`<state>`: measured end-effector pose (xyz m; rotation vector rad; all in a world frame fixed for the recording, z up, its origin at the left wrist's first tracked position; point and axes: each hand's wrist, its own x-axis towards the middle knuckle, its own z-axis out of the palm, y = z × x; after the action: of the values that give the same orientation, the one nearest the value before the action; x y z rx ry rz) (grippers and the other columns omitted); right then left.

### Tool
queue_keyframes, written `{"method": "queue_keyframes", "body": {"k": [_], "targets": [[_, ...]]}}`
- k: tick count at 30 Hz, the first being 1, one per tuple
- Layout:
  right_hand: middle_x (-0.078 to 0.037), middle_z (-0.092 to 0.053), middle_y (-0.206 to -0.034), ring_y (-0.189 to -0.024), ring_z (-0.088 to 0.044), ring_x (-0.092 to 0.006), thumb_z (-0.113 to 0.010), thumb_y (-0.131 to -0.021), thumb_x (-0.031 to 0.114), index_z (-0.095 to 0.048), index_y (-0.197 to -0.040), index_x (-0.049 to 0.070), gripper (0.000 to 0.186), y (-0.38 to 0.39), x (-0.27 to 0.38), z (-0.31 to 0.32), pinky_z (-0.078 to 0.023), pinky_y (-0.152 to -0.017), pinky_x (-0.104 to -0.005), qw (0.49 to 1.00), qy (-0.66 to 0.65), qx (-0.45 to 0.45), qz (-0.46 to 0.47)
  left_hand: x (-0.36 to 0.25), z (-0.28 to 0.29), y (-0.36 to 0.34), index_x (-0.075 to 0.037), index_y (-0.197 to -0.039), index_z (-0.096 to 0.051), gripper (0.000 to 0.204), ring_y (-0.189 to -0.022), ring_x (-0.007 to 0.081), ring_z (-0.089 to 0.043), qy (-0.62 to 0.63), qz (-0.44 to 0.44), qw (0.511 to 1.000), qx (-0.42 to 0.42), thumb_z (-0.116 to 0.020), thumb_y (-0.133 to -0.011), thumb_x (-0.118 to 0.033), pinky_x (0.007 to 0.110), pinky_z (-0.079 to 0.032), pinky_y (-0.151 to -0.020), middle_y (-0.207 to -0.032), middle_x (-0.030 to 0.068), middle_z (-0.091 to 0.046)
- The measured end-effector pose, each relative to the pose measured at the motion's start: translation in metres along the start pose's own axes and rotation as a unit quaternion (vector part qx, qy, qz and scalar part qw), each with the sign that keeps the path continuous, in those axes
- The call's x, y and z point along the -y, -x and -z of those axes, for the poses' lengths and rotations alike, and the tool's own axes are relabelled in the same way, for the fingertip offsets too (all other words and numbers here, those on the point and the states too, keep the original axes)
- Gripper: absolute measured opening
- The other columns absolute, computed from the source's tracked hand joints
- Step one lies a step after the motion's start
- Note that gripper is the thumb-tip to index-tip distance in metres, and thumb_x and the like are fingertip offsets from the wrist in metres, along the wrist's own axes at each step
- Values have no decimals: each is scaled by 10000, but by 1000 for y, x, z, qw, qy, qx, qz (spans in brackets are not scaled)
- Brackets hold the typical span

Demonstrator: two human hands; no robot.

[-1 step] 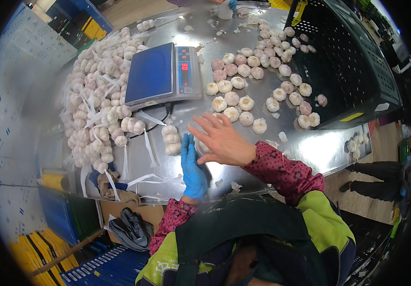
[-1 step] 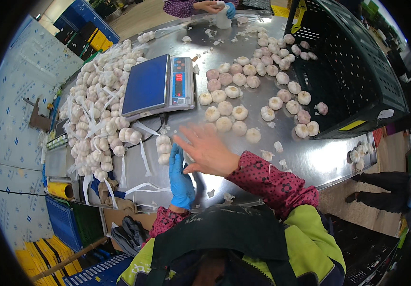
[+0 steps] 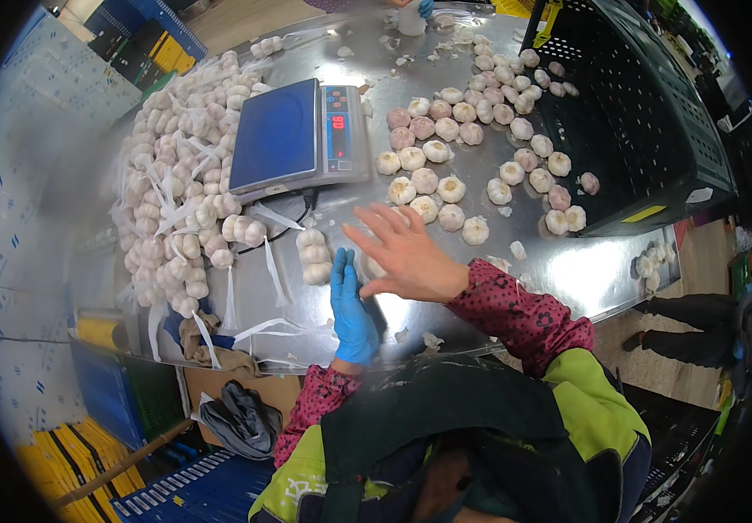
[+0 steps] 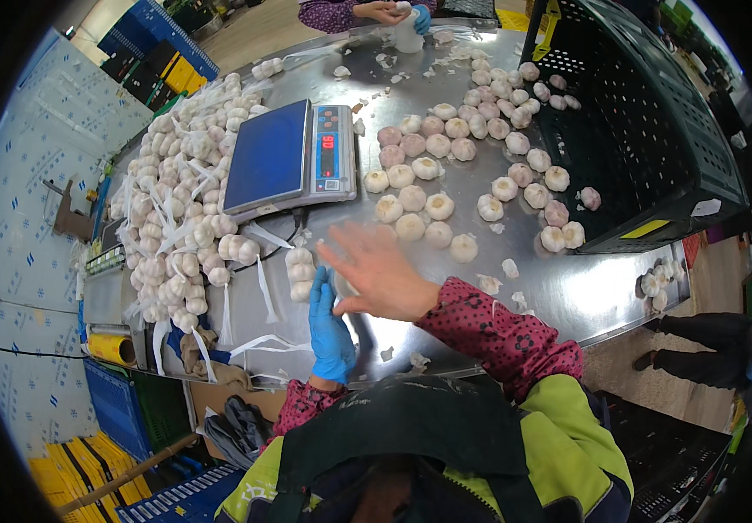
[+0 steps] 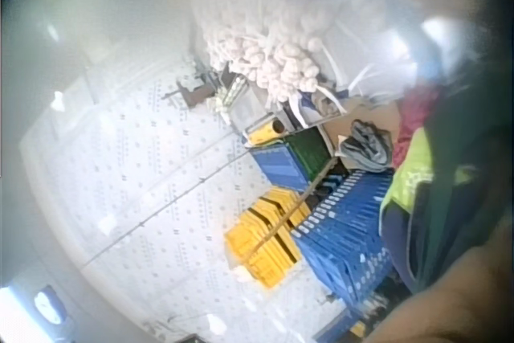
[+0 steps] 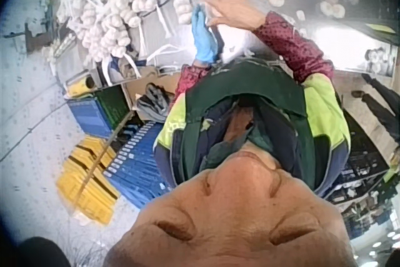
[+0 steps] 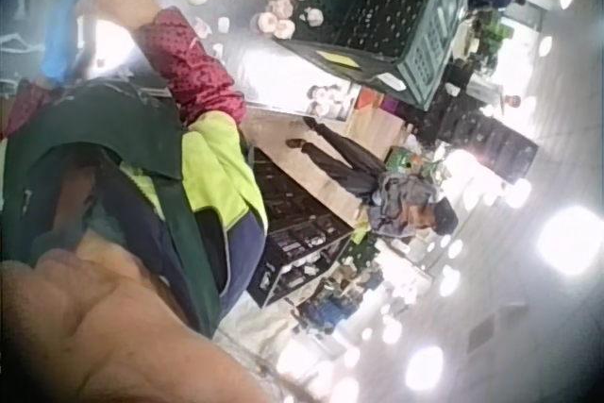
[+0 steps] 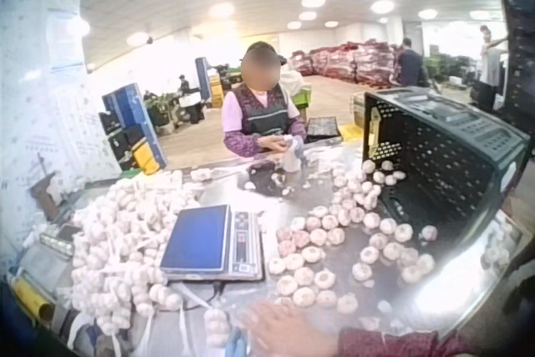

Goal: The person strings garlic bulbs onto white plastic ties at a metal work table. They pick up garlic bulbs, thread them onto the ties, and place the finished strings on the table. A digital scale and a roll of ties are visible nearby.

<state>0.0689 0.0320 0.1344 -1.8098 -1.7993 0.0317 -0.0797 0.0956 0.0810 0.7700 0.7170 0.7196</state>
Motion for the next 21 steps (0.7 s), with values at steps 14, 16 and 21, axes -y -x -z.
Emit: {"method": "queue_keyframes", "body": {"k": [14,16,21], "targets": [[-151,-513,-1454,-1363,-444,-355,-657,-896,256,-565,-1406,127,534,40,-37,-41,-323,-1147,-486,972,-183,-69,-134,-40,-11,5,0,-1114,-588,174,-1360,228,-414,-192,-138,965,111,-585,-975,-105,389,-321,-1140,-1497,155,-450],[-105,-535,-1449,-1362,-450,-343,-658,-851,140,-709,-1215,174,368,34,-38,-39,-331,-1135,-498,973,-185,-120,-66,-36,-15,7,-26,-1187,-543,341,-1486,304,-290,-222,-240,931,161,-664,-924,-207,433,-227,-1211,-1582,171,-351],[-94,-603,-1271,-1283,-488,-337,-688,-759,84,-683,-956,124,201,26,-5,-17,-347,-1083,-517,979,-93,-179,7,-5,-47,11,-32,-1204,-568,364,-1396,310,-298,-280,-354,884,121,-613,-988,-322,435,-238,-1151,-1478,157,-396]]}}
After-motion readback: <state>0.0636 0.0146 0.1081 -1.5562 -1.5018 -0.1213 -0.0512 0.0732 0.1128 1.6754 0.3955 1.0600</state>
